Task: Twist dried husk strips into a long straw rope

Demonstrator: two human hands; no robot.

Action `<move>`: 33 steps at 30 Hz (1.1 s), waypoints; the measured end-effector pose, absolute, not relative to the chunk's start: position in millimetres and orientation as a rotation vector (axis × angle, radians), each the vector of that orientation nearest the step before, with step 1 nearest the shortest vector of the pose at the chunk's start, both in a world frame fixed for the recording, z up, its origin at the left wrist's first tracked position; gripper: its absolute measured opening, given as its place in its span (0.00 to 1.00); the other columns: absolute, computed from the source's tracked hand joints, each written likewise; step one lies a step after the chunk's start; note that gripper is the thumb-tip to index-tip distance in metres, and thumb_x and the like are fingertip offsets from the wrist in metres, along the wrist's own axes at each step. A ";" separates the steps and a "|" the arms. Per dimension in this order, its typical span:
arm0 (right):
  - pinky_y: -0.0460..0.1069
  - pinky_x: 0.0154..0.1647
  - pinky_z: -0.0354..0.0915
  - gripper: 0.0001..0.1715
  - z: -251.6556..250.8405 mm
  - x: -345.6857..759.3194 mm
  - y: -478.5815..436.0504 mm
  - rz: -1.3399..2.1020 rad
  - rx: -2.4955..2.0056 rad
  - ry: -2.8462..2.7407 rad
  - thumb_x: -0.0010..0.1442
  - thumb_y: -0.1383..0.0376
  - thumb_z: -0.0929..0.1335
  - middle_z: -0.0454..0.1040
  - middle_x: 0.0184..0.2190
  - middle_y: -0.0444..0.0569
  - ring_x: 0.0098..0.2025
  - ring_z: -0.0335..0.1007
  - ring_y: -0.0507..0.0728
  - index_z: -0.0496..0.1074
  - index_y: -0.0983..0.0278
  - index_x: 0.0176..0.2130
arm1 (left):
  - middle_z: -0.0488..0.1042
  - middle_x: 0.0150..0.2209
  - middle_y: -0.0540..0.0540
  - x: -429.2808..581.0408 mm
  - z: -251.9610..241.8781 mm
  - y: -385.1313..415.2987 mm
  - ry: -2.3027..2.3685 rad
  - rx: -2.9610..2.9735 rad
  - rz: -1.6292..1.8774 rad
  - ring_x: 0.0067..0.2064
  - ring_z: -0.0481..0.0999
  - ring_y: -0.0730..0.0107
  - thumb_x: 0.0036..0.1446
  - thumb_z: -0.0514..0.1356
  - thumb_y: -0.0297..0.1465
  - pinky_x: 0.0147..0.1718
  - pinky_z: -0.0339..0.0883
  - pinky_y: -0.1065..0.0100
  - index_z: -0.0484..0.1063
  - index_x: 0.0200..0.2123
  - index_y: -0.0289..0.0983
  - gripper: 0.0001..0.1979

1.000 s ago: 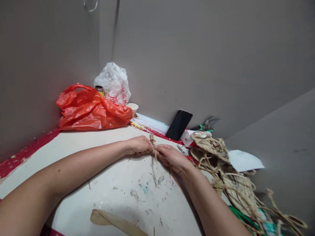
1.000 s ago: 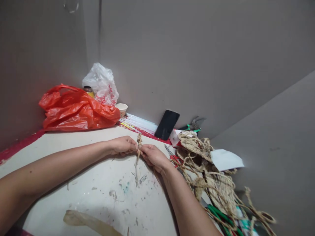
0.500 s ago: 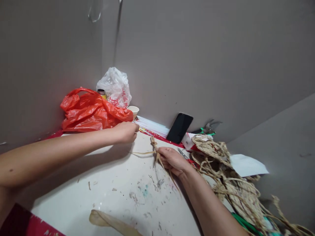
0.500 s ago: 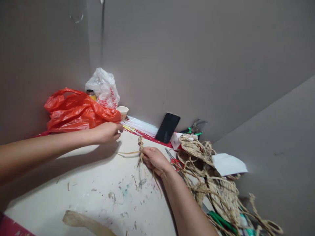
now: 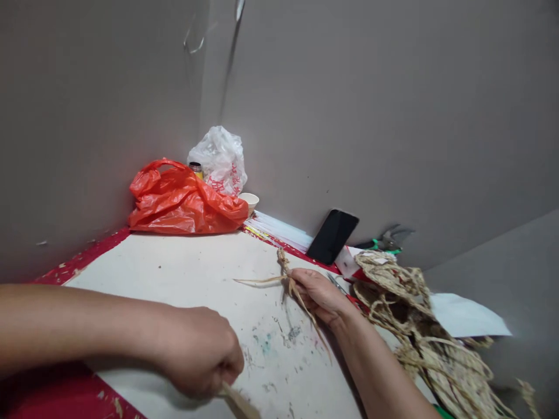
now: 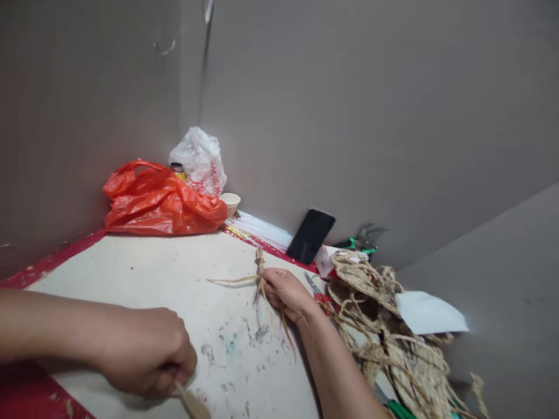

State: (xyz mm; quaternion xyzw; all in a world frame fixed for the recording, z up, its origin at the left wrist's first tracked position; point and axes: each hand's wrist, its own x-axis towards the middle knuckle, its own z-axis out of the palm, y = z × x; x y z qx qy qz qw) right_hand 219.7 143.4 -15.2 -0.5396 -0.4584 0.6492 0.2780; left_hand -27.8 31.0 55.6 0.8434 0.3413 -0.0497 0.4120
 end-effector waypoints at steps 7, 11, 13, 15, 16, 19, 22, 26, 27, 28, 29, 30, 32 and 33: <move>0.42 0.14 0.32 0.24 -18.9 221.3 146.0 1.746 -1.410 -1.280 0.48 0.54 0.68 0.47 0.11 0.33 0.13 0.34 0.43 0.51 0.62 0.19 | 0.69 0.23 0.54 -42.2 61.6 94.3 0.838 1.239 0.455 0.24 0.68 0.77 0.37 0.63 0.24 0.25 0.65 0.73 0.68 0.31 0.36 0.13; 0.42 0.14 0.32 0.25 -18.6 220.8 147.0 1.764 -1.416 -1.287 0.48 0.53 0.68 0.47 0.11 0.33 0.13 0.33 0.42 0.50 0.62 0.18 | 0.69 0.23 0.55 -39.1 46.1 119.1 0.899 1.087 0.669 0.23 0.69 0.78 0.31 0.64 0.21 0.24 0.66 0.73 0.66 0.30 0.35 0.17; 0.42 0.14 0.31 0.25 -17.5 219.8 146.8 1.754 -1.429 -1.282 0.48 0.54 0.68 0.46 0.10 0.32 0.13 0.33 0.42 0.50 0.62 0.18 | 0.69 0.21 0.55 -33.6 36.5 128.6 0.926 1.044 0.712 0.22 0.69 0.77 0.31 0.63 0.20 0.23 0.65 0.74 0.65 0.28 0.34 0.16; 0.42 0.14 0.32 0.25 -17.2 219.3 146.5 1.753 -1.426 -1.283 0.48 0.53 0.68 0.47 0.10 0.32 0.12 0.34 0.42 0.50 0.62 0.18 | 0.69 0.19 0.54 -27.2 26.6 137.5 0.971 1.031 0.762 0.20 0.69 0.77 0.34 0.61 0.22 0.21 0.64 0.75 0.64 0.26 0.34 0.12; 0.42 0.14 0.32 0.25 -17.6 219.4 146.5 1.755 -1.422 -1.288 0.48 0.53 0.68 0.47 0.10 0.33 0.12 0.34 0.42 0.50 0.62 0.18 | 0.69 0.18 0.53 -24.4 21.6 141.7 1.010 1.038 0.790 0.19 0.68 0.76 0.35 0.60 0.22 0.19 0.63 0.75 0.63 0.26 0.35 0.10; 0.42 0.14 0.32 0.25 -19.6 220.5 147.0 1.761 -1.405 -1.301 0.47 0.52 0.68 0.48 0.10 0.33 0.12 0.35 0.42 0.50 0.62 0.18 | 0.67 0.14 0.53 -19.5 7.3 151.4 1.159 1.077 0.840 0.16 0.66 0.76 0.38 0.58 0.22 0.16 0.61 0.75 0.62 0.28 0.35 0.10; 0.41 0.14 0.32 0.26 -20.3 221.0 147.8 1.771 -1.397 -1.306 0.47 0.52 0.68 0.48 0.10 0.33 0.12 0.35 0.42 0.50 0.62 0.18 | 0.67 0.13 0.54 -21.7 -1.3 151.5 1.226 1.113 0.828 0.15 0.65 0.74 0.40 0.57 0.22 0.15 0.60 0.75 0.61 0.32 0.37 0.13; 0.42 0.14 0.31 0.27 -18.8 220.4 147.9 1.771 -1.423 -1.302 0.46 0.52 0.69 0.47 0.10 0.33 0.12 0.34 0.42 0.50 0.62 0.18 | 0.65 0.12 0.55 -30.3 3.7 139.3 1.203 1.233 0.827 0.13 0.61 0.76 0.43 0.55 0.24 0.14 0.57 0.76 0.64 0.31 0.36 0.08; 0.42 0.15 0.31 0.26 -18.3 220.2 147.7 1.767 -1.427 -1.293 0.46 0.52 0.69 0.47 0.10 0.33 0.12 0.34 0.42 0.50 0.62 0.18 | 0.65 0.12 0.54 -32.1 7.2 136.1 1.181 1.252 0.803 0.14 0.62 0.76 0.44 0.54 0.24 0.15 0.58 0.75 0.66 0.30 0.35 0.06; 0.42 0.15 0.31 0.26 -17.8 220.0 147.5 1.767 -1.428 -1.287 0.46 0.52 0.69 0.47 0.10 0.33 0.13 0.34 0.42 0.50 0.62 0.18 | 0.66 0.14 0.53 -33.4 11.0 133.4 1.156 1.260 0.768 0.15 0.63 0.76 0.45 0.54 0.25 0.16 0.59 0.75 0.67 0.29 0.34 0.06; 0.42 0.15 0.31 0.26 -17.3 219.7 147.1 1.767 -1.429 -1.283 0.47 0.53 0.69 0.47 0.10 0.33 0.13 0.34 0.42 0.50 0.62 0.18 | 0.68 0.16 0.51 -34.1 14.7 131.1 1.127 1.266 0.729 0.17 0.66 0.75 0.45 0.53 0.25 0.18 0.61 0.74 0.69 0.30 0.33 0.08; 0.42 0.15 0.31 0.26 -16.9 219.3 146.7 1.766 -1.429 -1.281 0.47 0.53 0.68 0.47 0.10 0.33 0.13 0.34 0.42 0.50 0.62 0.18 | 0.71 0.20 0.49 -34.3 17.9 129.3 1.104 1.281 0.692 0.20 0.69 0.73 0.45 0.53 0.25 0.20 0.63 0.73 0.70 0.33 0.32 0.11; 0.42 0.14 0.31 0.25 -16.2 218.5 145.9 1.765 -1.416 -1.286 0.47 0.53 0.68 0.48 0.10 0.33 0.12 0.34 0.42 0.50 0.62 0.18 | 0.74 0.28 0.46 -33.1 22.5 126.5 1.115 1.403 0.666 0.25 0.72 0.71 0.44 0.54 0.25 0.24 0.64 0.71 0.71 0.41 0.33 0.18; 0.42 0.14 0.31 0.25 -16.0 218.2 145.6 1.763 -1.410 -1.290 0.48 0.53 0.68 0.48 0.10 0.33 0.12 0.34 0.42 0.51 0.62 0.17 | 0.75 0.31 0.46 -31.8 24.1 125.4 1.150 1.533 0.683 0.28 0.73 0.71 0.43 0.55 0.24 0.27 0.64 0.71 0.71 0.43 0.34 0.20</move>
